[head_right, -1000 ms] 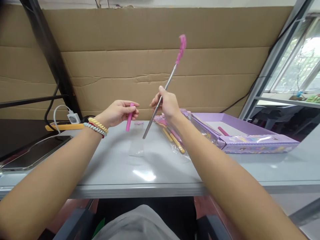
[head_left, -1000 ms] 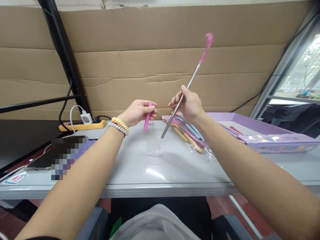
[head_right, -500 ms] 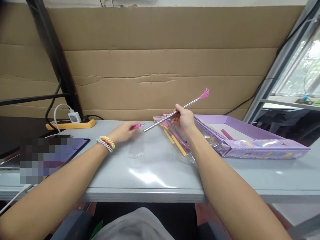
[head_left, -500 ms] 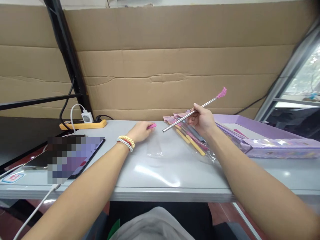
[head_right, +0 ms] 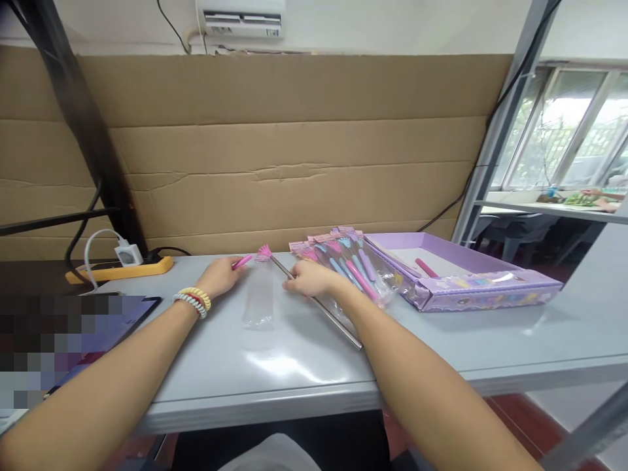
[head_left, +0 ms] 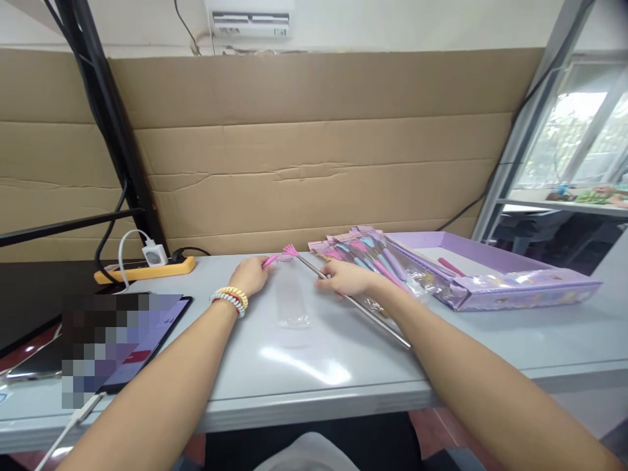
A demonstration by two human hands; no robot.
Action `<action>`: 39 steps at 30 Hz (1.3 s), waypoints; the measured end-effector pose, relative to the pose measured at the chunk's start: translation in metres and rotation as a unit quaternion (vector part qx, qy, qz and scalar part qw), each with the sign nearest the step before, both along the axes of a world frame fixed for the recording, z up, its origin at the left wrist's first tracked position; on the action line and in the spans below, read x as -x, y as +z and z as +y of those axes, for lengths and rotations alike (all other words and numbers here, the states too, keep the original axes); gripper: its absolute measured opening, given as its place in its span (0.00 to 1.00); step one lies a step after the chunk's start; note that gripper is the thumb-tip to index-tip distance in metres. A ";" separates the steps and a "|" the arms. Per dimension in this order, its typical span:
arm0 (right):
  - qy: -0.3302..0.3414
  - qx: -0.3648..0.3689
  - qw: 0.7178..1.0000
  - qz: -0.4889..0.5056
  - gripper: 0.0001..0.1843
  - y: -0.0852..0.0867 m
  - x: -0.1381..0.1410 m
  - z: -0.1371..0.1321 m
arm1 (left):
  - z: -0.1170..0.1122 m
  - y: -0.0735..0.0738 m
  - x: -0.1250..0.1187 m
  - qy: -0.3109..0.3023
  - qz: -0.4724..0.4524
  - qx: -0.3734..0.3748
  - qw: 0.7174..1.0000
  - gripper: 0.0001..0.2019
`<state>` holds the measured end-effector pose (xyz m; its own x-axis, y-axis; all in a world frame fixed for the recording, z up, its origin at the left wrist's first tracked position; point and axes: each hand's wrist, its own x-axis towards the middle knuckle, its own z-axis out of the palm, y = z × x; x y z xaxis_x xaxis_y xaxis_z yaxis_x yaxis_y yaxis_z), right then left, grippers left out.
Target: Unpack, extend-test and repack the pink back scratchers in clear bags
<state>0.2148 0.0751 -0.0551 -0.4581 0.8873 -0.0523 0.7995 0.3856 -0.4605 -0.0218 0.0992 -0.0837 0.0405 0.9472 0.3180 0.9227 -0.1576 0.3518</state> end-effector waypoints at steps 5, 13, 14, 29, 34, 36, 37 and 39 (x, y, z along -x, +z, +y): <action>0.009 -0.024 0.997 -0.069 0.12 -0.003 0.010 -0.001 | 0.000 0.001 -0.003 -0.085 0.003 -0.064 0.994 0.17; -0.028 -0.097 0.989 -0.110 0.12 -0.004 0.008 0.001 | 0.005 -0.002 -0.007 -0.182 -0.126 -0.171 0.960 0.12; -0.028 -0.096 0.989 -0.107 0.12 -0.005 0.008 0.001 | 0.005 -0.001 -0.007 -0.211 -0.161 -0.172 0.949 0.11; -0.001 -0.103 0.989 -0.102 0.15 -0.006 0.006 0.003 | -0.008 0.002 -0.016 -0.229 -0.162 -0.087 0.956 0.12; -0.008 -0.116 0.991 -0.063 0.17 -0.005 0.008 0.001 | -0.010 0.003 -0.017 -0.232 -0.110 -0.094 0.962 0.12; -0.011 -0.120 0.992 -0.048 0.17 -0.004 0.008 -0.001 | -0.010 0.002 -0.017 -0.243 -0.098 -0.091 0.961 0.11; -0.011 -0.122 0.992 -0.040 0.17 -0.004 0.009 -0.001 | -0.009 0.002 -0.017 -0.245 -0.093 -0.089 0.961 0.11; -0.013 -0.124 0.992 -0.025 0.17 -0.004 0.009 -0.002 | -0.009 0.002 -0.017 -0.246 -0.087 -0.088 0.961 0.11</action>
